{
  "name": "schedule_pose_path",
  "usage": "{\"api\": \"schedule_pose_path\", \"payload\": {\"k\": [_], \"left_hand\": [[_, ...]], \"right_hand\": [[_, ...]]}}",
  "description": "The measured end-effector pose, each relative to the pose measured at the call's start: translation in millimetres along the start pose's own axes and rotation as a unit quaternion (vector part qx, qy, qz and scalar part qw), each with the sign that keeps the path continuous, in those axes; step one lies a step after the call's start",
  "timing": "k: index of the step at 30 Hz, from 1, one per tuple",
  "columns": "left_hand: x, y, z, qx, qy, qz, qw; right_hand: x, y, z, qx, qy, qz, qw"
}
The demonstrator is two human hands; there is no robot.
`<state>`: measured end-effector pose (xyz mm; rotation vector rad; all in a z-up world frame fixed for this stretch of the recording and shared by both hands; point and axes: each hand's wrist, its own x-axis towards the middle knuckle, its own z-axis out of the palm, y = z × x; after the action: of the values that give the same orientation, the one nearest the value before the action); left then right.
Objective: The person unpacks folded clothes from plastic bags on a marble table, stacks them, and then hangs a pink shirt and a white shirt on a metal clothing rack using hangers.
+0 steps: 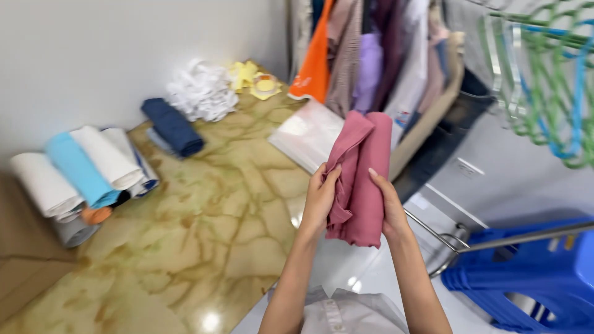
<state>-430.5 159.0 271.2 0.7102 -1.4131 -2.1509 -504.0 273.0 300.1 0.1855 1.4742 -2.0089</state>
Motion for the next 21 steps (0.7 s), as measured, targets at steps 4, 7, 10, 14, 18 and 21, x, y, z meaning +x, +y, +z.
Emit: {"api": "schedule_pose_path", "payload": {"k": [4, 7, 10, 14, 18, 21], "left_hand": [[-19, -11, 41, -0.112, 0.014, -0.11, 0.988], [-46, 26, 63, -0.208, 0.022, -0.152, 0.966], [-52, 28, 71, -0.228, 0.051, -0.163, 0.958], [-56, 36, 74, -0.205, 0.103, -0.182, 0.956], [-80, 49, 102, -0.29, 0.152, -0.124, 0.937], [-66, 2, 96, -0.242, 0.189, -0.114, 0.945]], "right_hand": [[15, -1, -89, 0.069, 0.035, 0.008, 0.997], [8, -12, -135, 0.129, 0.05, 0.031, 0.99], [-21, -32, -161, 0.149, 0.046, 0.038, 0.987], [4, -17, -256, 0.165, 0.032, 0.053, 0.984], [-2, -16, -325, 0.132, 0.067, 0.046, 0.988], [-26, -38, -328, 0.113, 0.103, 0.046, 0.987]]}}
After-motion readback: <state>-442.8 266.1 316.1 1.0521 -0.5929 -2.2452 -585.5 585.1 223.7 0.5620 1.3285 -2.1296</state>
